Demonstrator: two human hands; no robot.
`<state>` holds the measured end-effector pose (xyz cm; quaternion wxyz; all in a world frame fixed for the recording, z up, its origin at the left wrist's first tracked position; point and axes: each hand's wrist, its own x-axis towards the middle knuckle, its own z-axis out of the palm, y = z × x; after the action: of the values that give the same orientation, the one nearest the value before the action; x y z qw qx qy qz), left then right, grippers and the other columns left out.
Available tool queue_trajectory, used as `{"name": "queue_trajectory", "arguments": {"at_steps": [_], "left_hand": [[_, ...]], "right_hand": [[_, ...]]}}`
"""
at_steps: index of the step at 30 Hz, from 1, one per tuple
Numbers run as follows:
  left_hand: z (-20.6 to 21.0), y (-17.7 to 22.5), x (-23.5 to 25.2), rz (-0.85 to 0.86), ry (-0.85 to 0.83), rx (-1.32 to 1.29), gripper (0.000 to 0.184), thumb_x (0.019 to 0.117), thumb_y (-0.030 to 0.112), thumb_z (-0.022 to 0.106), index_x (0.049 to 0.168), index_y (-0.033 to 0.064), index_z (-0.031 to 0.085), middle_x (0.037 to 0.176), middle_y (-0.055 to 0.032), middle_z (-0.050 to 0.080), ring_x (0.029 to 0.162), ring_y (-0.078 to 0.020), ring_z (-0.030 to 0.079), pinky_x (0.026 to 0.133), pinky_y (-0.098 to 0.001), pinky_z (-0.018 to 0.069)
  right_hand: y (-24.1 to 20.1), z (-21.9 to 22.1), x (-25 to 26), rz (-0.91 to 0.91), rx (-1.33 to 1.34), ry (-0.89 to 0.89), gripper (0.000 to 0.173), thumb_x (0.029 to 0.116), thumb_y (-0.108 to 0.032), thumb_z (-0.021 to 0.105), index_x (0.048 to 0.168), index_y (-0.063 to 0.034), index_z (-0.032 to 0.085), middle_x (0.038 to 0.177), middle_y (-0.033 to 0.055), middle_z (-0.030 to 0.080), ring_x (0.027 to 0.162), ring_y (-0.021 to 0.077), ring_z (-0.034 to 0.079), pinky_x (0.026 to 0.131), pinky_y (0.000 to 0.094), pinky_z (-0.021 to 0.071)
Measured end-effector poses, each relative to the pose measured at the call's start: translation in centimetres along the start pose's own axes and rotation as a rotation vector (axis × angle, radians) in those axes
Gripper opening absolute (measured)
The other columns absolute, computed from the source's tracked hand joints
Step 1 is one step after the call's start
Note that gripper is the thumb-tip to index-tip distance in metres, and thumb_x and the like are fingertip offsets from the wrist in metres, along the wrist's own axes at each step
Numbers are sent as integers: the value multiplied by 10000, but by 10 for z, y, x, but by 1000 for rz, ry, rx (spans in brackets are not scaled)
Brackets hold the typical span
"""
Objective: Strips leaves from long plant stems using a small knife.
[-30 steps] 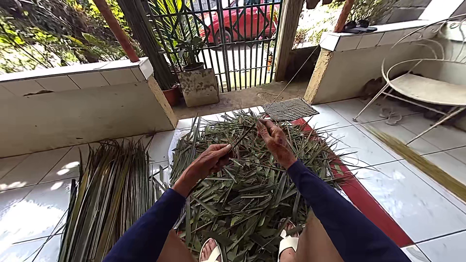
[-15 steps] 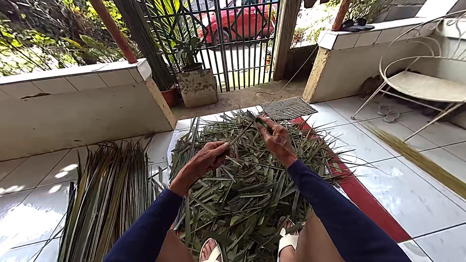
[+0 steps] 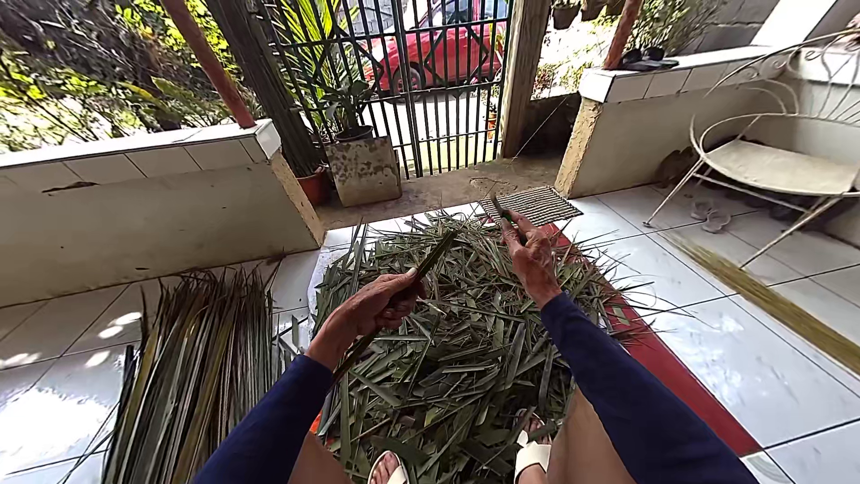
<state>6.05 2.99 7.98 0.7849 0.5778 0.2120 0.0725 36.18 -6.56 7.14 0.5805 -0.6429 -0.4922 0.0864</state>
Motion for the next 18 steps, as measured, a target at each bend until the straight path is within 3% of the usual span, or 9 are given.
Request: {"name": "queue_trajectory", "arguments": {"at_steps": [5,8,9,11,14,18], "left_hand": [[2,1,1,-9,-39,-20,491,1104,498,352,1095,91,626,621,59,417,415,-27,375,367,-161,331],[3,1,1,-10,-66,-20,491,1105,496,344,1091,92,623,616,60,404,408,-24,356,361,-159,313],[3,1,0,-7,-71,-20,494,1105,498,342,1093,90,622,614,59,400,407,-24,350,360,-160,308],[1,2,-1,-9,-80,-25,499,1106,495,337,1100,87,625,612,58,402,407,-23,350,361,-159,309],[0,2,-3,-14,-86,-35,503,1107,492,337,1112,83,629,611,58,406,407,-21,353,361,-160,313],[-1,1,-6,-24,-85,-6,506,1106,495,345,1110,75,629,611,54,406,403,-25,353,357,-161,314]], "right_hand": [[-14,18,-14,-45,-66,-245,353,1063,-345,566,1387,-244,664,974,43,728,685,163,617,667,411,531],[-14,20,-13,-61,-86,-215,338,1063,-343,568,1367,-248,680,917,36,708,629,157,576,610,394,502],[-14,20,-12,-68,-96,-203,334,1064,-346,564,1361,-256,686,959,25,728,647,153,597,622,401,515],[-16,20,-11,-69,-117,-193,332,1065,-357,559,1361,-277,686,1104,-8,750,748,146,658,696,425,542],[-17,21,-9,-50,-118,-157,334,1062,-366,566,1359,-273,688,1059,22,748,753,177,658,697,457,536],[-11,20,1,-29,-66,-109,361,1064,-395,547,1371,-261,681,1141,15,746,892,165,695,819,461,555]]}}
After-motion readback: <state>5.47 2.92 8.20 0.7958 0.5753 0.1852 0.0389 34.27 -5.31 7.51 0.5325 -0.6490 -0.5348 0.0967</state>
